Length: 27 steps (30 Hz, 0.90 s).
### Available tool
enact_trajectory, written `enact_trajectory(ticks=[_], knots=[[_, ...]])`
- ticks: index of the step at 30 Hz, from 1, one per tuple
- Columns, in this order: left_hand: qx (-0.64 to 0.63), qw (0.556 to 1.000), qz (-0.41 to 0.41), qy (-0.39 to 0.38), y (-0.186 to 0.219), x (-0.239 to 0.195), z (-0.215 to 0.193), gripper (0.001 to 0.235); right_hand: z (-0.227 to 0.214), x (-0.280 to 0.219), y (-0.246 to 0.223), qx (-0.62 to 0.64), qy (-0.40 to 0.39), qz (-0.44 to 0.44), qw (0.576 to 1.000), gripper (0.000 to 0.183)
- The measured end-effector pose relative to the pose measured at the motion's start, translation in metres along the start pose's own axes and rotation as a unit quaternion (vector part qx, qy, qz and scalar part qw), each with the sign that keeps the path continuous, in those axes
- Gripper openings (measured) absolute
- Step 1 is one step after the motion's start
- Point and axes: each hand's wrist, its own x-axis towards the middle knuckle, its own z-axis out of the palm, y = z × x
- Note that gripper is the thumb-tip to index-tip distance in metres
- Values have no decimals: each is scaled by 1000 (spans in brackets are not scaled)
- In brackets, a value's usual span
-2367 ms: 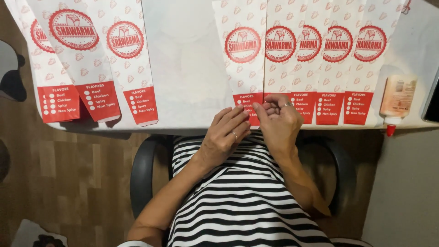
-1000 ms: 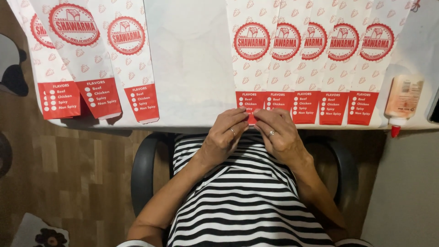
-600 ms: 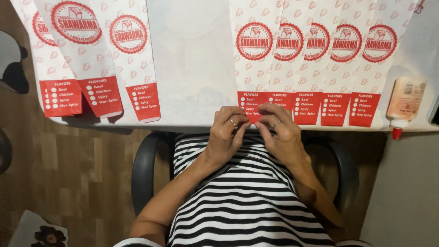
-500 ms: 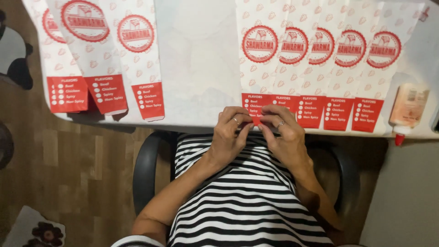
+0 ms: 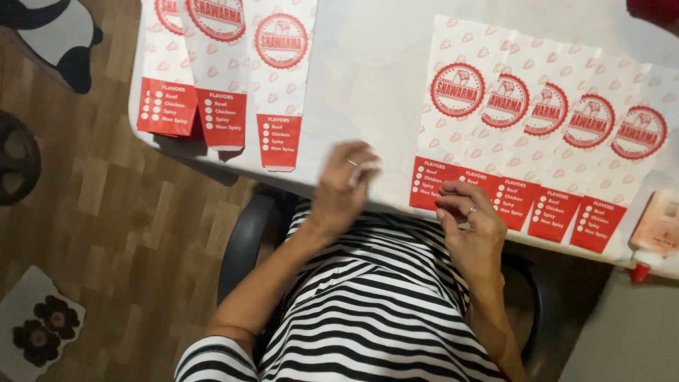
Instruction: Folding and sealing paper food wrappers using glue.
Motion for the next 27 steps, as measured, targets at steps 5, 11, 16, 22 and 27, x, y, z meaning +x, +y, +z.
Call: enact_trajectory(ticks=[5, 11, 16, 22, 27], knots=[[321, 940, -62, 101, -41, 16, -63, 46, 5, -3, 1, 13, 13, -4, 1000, 19], [312, 925, -179, 125, -33, 32, -77, 81, 2, 1, -6, 13, 19, -4, 1000, 20], [194, 949, -215, 129, -27, 39, -89, 80, 4, -1, -2, 20, 17, 0, 1000, 21], [-8, 985, -106, 139, -31, 32, -46, 38, 4, -1, -3, -28, 6, -43, 999, 27], [-108, 988, -90, 69, -3, 25, 5, 40, 6, 10, -8, -7, 57, -53, 997, 14]])
